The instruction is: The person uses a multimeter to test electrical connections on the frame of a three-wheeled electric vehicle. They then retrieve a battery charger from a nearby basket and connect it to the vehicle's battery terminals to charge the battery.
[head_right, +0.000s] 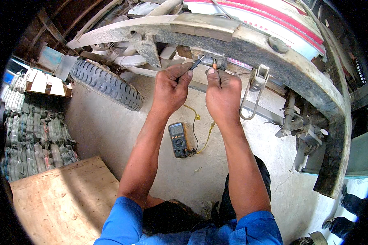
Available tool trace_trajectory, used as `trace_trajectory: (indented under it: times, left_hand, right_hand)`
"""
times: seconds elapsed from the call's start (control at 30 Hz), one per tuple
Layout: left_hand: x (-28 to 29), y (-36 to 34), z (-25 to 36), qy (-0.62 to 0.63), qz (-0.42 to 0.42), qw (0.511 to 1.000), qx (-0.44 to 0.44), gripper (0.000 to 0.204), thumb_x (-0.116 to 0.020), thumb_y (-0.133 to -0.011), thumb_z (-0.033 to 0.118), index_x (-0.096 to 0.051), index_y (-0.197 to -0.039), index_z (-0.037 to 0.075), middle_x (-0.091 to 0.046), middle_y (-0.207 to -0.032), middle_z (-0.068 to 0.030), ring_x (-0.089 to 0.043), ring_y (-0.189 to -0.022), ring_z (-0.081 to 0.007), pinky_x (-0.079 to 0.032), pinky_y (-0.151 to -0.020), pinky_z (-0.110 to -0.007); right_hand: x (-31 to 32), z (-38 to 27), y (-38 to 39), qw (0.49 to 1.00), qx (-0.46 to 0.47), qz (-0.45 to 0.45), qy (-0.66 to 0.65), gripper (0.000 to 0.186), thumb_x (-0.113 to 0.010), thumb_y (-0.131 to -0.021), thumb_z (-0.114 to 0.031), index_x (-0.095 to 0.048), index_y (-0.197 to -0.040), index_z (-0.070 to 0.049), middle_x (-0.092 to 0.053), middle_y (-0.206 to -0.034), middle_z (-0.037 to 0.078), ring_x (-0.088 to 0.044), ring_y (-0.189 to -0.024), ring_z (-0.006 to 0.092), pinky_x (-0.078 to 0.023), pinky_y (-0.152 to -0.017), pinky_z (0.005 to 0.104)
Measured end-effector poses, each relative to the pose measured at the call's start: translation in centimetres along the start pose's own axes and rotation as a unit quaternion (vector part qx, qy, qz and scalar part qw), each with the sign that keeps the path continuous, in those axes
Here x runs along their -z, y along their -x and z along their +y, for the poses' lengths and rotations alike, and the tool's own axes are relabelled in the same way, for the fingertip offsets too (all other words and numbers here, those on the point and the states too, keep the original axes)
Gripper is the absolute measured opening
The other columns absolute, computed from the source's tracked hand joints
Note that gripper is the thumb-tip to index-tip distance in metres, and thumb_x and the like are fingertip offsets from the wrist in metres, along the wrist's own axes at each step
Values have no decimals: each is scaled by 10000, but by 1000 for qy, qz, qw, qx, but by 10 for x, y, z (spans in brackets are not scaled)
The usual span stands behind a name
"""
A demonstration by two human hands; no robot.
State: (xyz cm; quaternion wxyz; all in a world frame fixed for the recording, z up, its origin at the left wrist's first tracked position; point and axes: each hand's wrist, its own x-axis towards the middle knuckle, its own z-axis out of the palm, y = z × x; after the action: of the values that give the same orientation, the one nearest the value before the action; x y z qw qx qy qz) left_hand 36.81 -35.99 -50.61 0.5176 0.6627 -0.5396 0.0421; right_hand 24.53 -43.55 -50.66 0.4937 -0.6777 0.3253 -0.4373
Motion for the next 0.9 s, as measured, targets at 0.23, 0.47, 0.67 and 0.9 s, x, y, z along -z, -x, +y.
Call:
trace_trajectory:
  times: [0.23,0.47,0.67,0.9]
  left_hand:
    - [-2,0,2,10,8,1000,11,58,-619,-809,3,-634,-852,-32,-549,-675,-195,-539,-630,-383,-408,-563,-415]
    - [-1,1,3,23,8,1000,16,55,-617,-807,4,-623,-839,-40,-541,-676,-202,-532,-631,-389,-407,-568,-419]
    - [-3,6,-4,-8,-4,1000,21,175,-605,-884,60,-655,-1023,-35,-504,-658,-117,-452,-613,-154,-397,-571,-329]
    - [2,20,9,111,10,983,147,148,-614,-847,65,-662,-948,-33,-604,-714,-195,-599,-630,-278,-451,-598,-363]
  right_hand:
    - [0,-1,1,1000,-13,3,4,326,-558,-952,-116,-523,-675,53,-429,-541,48,-361,-540,123,-339,-511,350]
    - [0,2,2,1000,-20,-3,11,310,-556,-955,-128,-549,-703,53,-448,-548,54,-380,-542,130,-353,-523,354]
    - [-1,9,1,999,-14,22,35,309,-564,-956,-179,-577,-750,50,-528,-609,136,-497,-582,213,-413,-583,387]
    - [5,22,36,997,-12,-46,68,281,-560,-959,-235,-561,-931,45,-598,-758,248,-587,-676,372,-455,-657,442]
